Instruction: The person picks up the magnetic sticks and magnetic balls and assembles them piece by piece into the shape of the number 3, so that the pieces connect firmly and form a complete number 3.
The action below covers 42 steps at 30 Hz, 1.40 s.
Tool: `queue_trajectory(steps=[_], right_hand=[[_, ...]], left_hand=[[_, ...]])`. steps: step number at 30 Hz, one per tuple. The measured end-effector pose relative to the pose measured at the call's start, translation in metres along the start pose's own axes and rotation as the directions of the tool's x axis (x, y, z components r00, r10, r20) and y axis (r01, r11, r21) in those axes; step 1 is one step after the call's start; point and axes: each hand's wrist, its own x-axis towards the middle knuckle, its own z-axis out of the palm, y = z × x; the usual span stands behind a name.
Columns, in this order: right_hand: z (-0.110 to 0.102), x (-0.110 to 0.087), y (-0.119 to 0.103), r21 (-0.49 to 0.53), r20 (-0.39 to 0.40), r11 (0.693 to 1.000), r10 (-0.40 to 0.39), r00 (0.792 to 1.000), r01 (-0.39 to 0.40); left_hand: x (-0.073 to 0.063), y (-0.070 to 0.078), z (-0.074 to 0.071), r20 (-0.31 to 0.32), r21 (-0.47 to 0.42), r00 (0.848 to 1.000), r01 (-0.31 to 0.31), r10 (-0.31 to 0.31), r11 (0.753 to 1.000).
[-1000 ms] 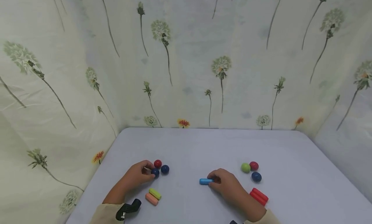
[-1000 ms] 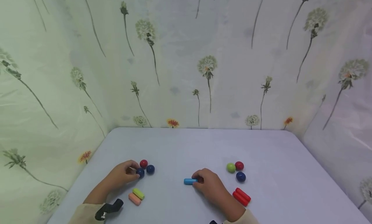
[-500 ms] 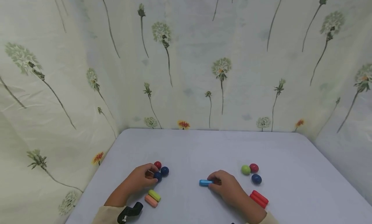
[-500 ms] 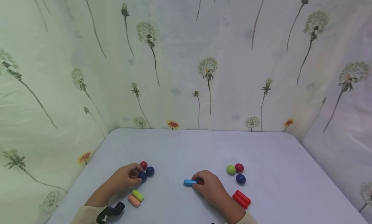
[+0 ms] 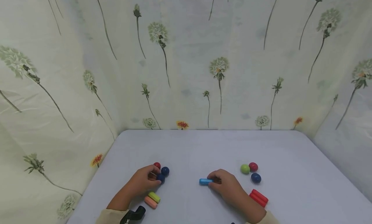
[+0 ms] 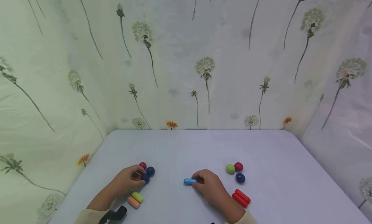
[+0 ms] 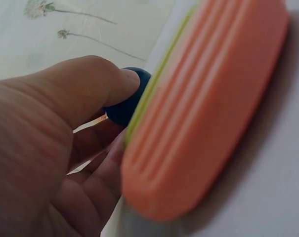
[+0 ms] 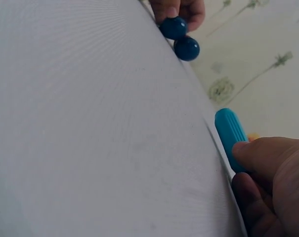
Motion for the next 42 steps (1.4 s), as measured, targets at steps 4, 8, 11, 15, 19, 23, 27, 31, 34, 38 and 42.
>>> queue_trajectory(steps=[4, 8, 11, 15, 19, 23, 27, 31, 34, 38, 42], right_hand=[[-0.001, 0.0, -0.002, 0.01, -0.016, 1.0, -0.006, 1.0, 0.006], [-0.002, 0.0, -0.002, 0.015, -0.029, 1.0, -0.016, 0.999, 0.017], [-0.003, -0.001, -0.002, 0.019, -0.03, 1.0, -0.008, 1.0, 0.009], [-0.004, -0.002, -0.002, 0.018, -0.028, 1.0, 0.001, 1.0, -0.001], [-0.005, -0.003, -0.002, 0.016, -0.024, 1.0, -0.011, 1.0, 0.011], [-0.005, -0.001, 0.0, 0.028, -0.017, 0.999, -0.024, 1.0, 0.024], [-0.002, -0.001, 0.003, 0.04, -0.007, 0.999, -0.029, 1.0, 0.029], [0.0, 0.0, 0.005, 0.029, -0.014, 0.999, -0.034, 0.999, 0.034], [0.0, 0.0, 0.006, 0.026, -0.02, 0.999, -0.036, 0.999, 0.037], [-0.001, 0.0, 0.005, 0.036, -0.009, 0.999, -0.031, 0.999, 0.031], [-0.001, 0.001, 0.004, 0.034, 0.0, 0.999, -0.023, 1.0, 0.023]], left_hand=[[0.002, 0.004, 0.001, 0.016, 0.003, 1.0, -0.005, 0.005, 1.0], [0.004, 0.008, 0.002, 0.028, -0.007, 0.999, -0.016, 0.016, 1.0], [0.006, 0.012, 0.005, 0.035, -0.015, 0.999, -0.023, 0.024, 1.0], [0.008, 0.019, 0.008, 0.051, -0.018, 0.998, -0.04, 0.041, 0.999], [0.009, 0.028, 0.014, 0.083, -0.018, 0.994, -0.063, 0.064, 0.998], [0.009, 0.038, 0.023, 0.126, -0.037, 0.99, -0.056, 0.061, 0.998], [0.011, 0.046, 0.031, 0.147, -0.037, 0.988, -0.048, 0.053, 0.998], [0.016, 0.051, 0.039, 0.151, -0.009, 0.987, -0.056, 0.057, 0.998], [0.021, 0.053, 0.042, 0.148, -0.005, 0.988, -0.042, 0.042, 0.999], [0.028, 0.054, 0.046, 0.131, -0.016, 0.991, -0.024, 0.026, 1.0], [0.034, 0.056, 0.05, 0.102, 0.0, 0.994, -0.026, 0.026, 1.0]])
